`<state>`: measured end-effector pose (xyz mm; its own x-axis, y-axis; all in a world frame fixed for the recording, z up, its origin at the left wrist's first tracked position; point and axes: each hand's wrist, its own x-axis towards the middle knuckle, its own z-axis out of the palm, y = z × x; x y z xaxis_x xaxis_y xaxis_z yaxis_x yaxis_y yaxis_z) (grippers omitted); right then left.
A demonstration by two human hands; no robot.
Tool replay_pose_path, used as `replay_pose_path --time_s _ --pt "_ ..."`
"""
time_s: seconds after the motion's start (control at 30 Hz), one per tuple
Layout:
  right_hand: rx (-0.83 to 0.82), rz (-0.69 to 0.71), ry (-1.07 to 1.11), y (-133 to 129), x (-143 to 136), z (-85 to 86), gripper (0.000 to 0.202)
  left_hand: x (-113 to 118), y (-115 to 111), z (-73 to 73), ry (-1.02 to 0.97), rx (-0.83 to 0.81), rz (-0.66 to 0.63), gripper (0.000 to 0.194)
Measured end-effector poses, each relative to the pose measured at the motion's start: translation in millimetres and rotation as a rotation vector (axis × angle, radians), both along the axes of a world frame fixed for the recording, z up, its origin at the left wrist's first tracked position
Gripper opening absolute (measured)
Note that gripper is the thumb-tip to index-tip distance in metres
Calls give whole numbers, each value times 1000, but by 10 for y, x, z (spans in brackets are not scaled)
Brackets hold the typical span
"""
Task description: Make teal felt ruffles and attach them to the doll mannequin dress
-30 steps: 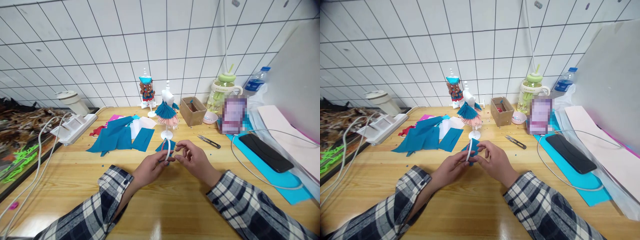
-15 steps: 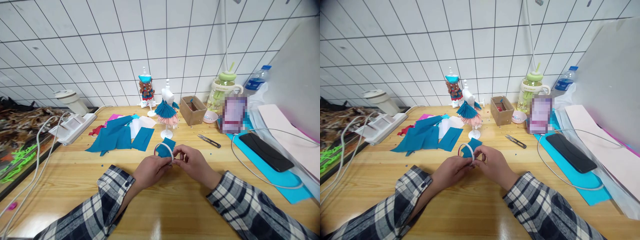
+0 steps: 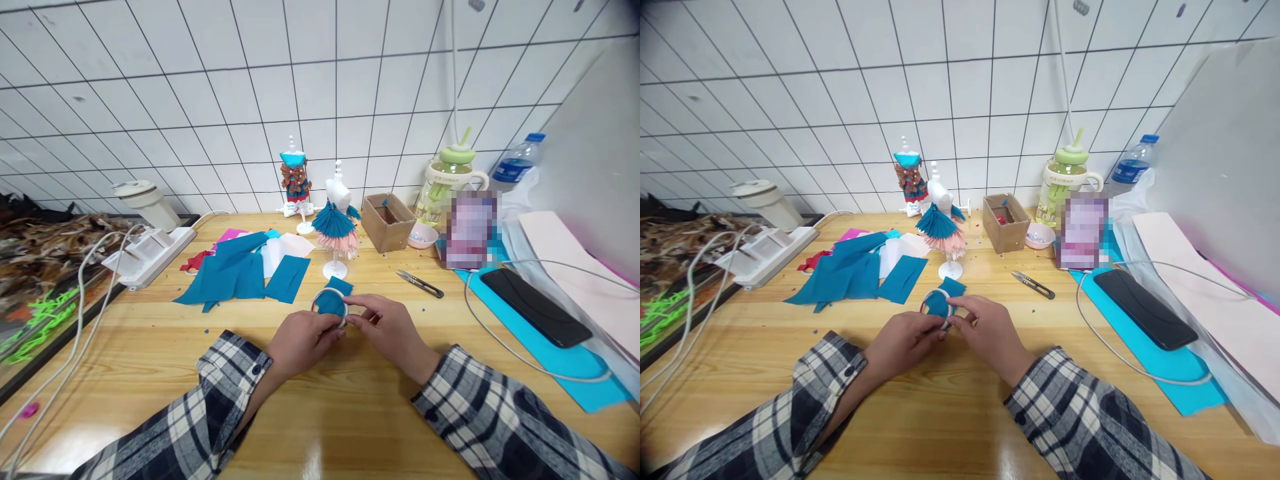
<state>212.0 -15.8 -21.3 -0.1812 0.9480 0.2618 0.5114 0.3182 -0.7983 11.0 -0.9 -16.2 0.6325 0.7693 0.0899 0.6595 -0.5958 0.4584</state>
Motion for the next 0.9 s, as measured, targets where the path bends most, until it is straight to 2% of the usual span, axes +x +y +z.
replay_pose_path --time_s 0.07,0.2,0.4,0.67,0.8,0.9 --pt "-35 -30 42 -1 -2 -1 21 4 -5 3 10 20 6 24" --pt "-43 8 80 25 29 6 9 11 -15 32 49 36 -1 26" --pt "49 -53 -56 66 130 60 6 -35 16 122 -36 40 -26 25" --pt "118 -15 -147 51 143 89 8 -79 66 125 -46 113 67 23" --pt "208 47 -253 -24 70 117 10 -67 104 111 -206 9 145 23" --pt "250 43 -286 -56 74 139 10 -192 225 131 -446 -78 306 21"
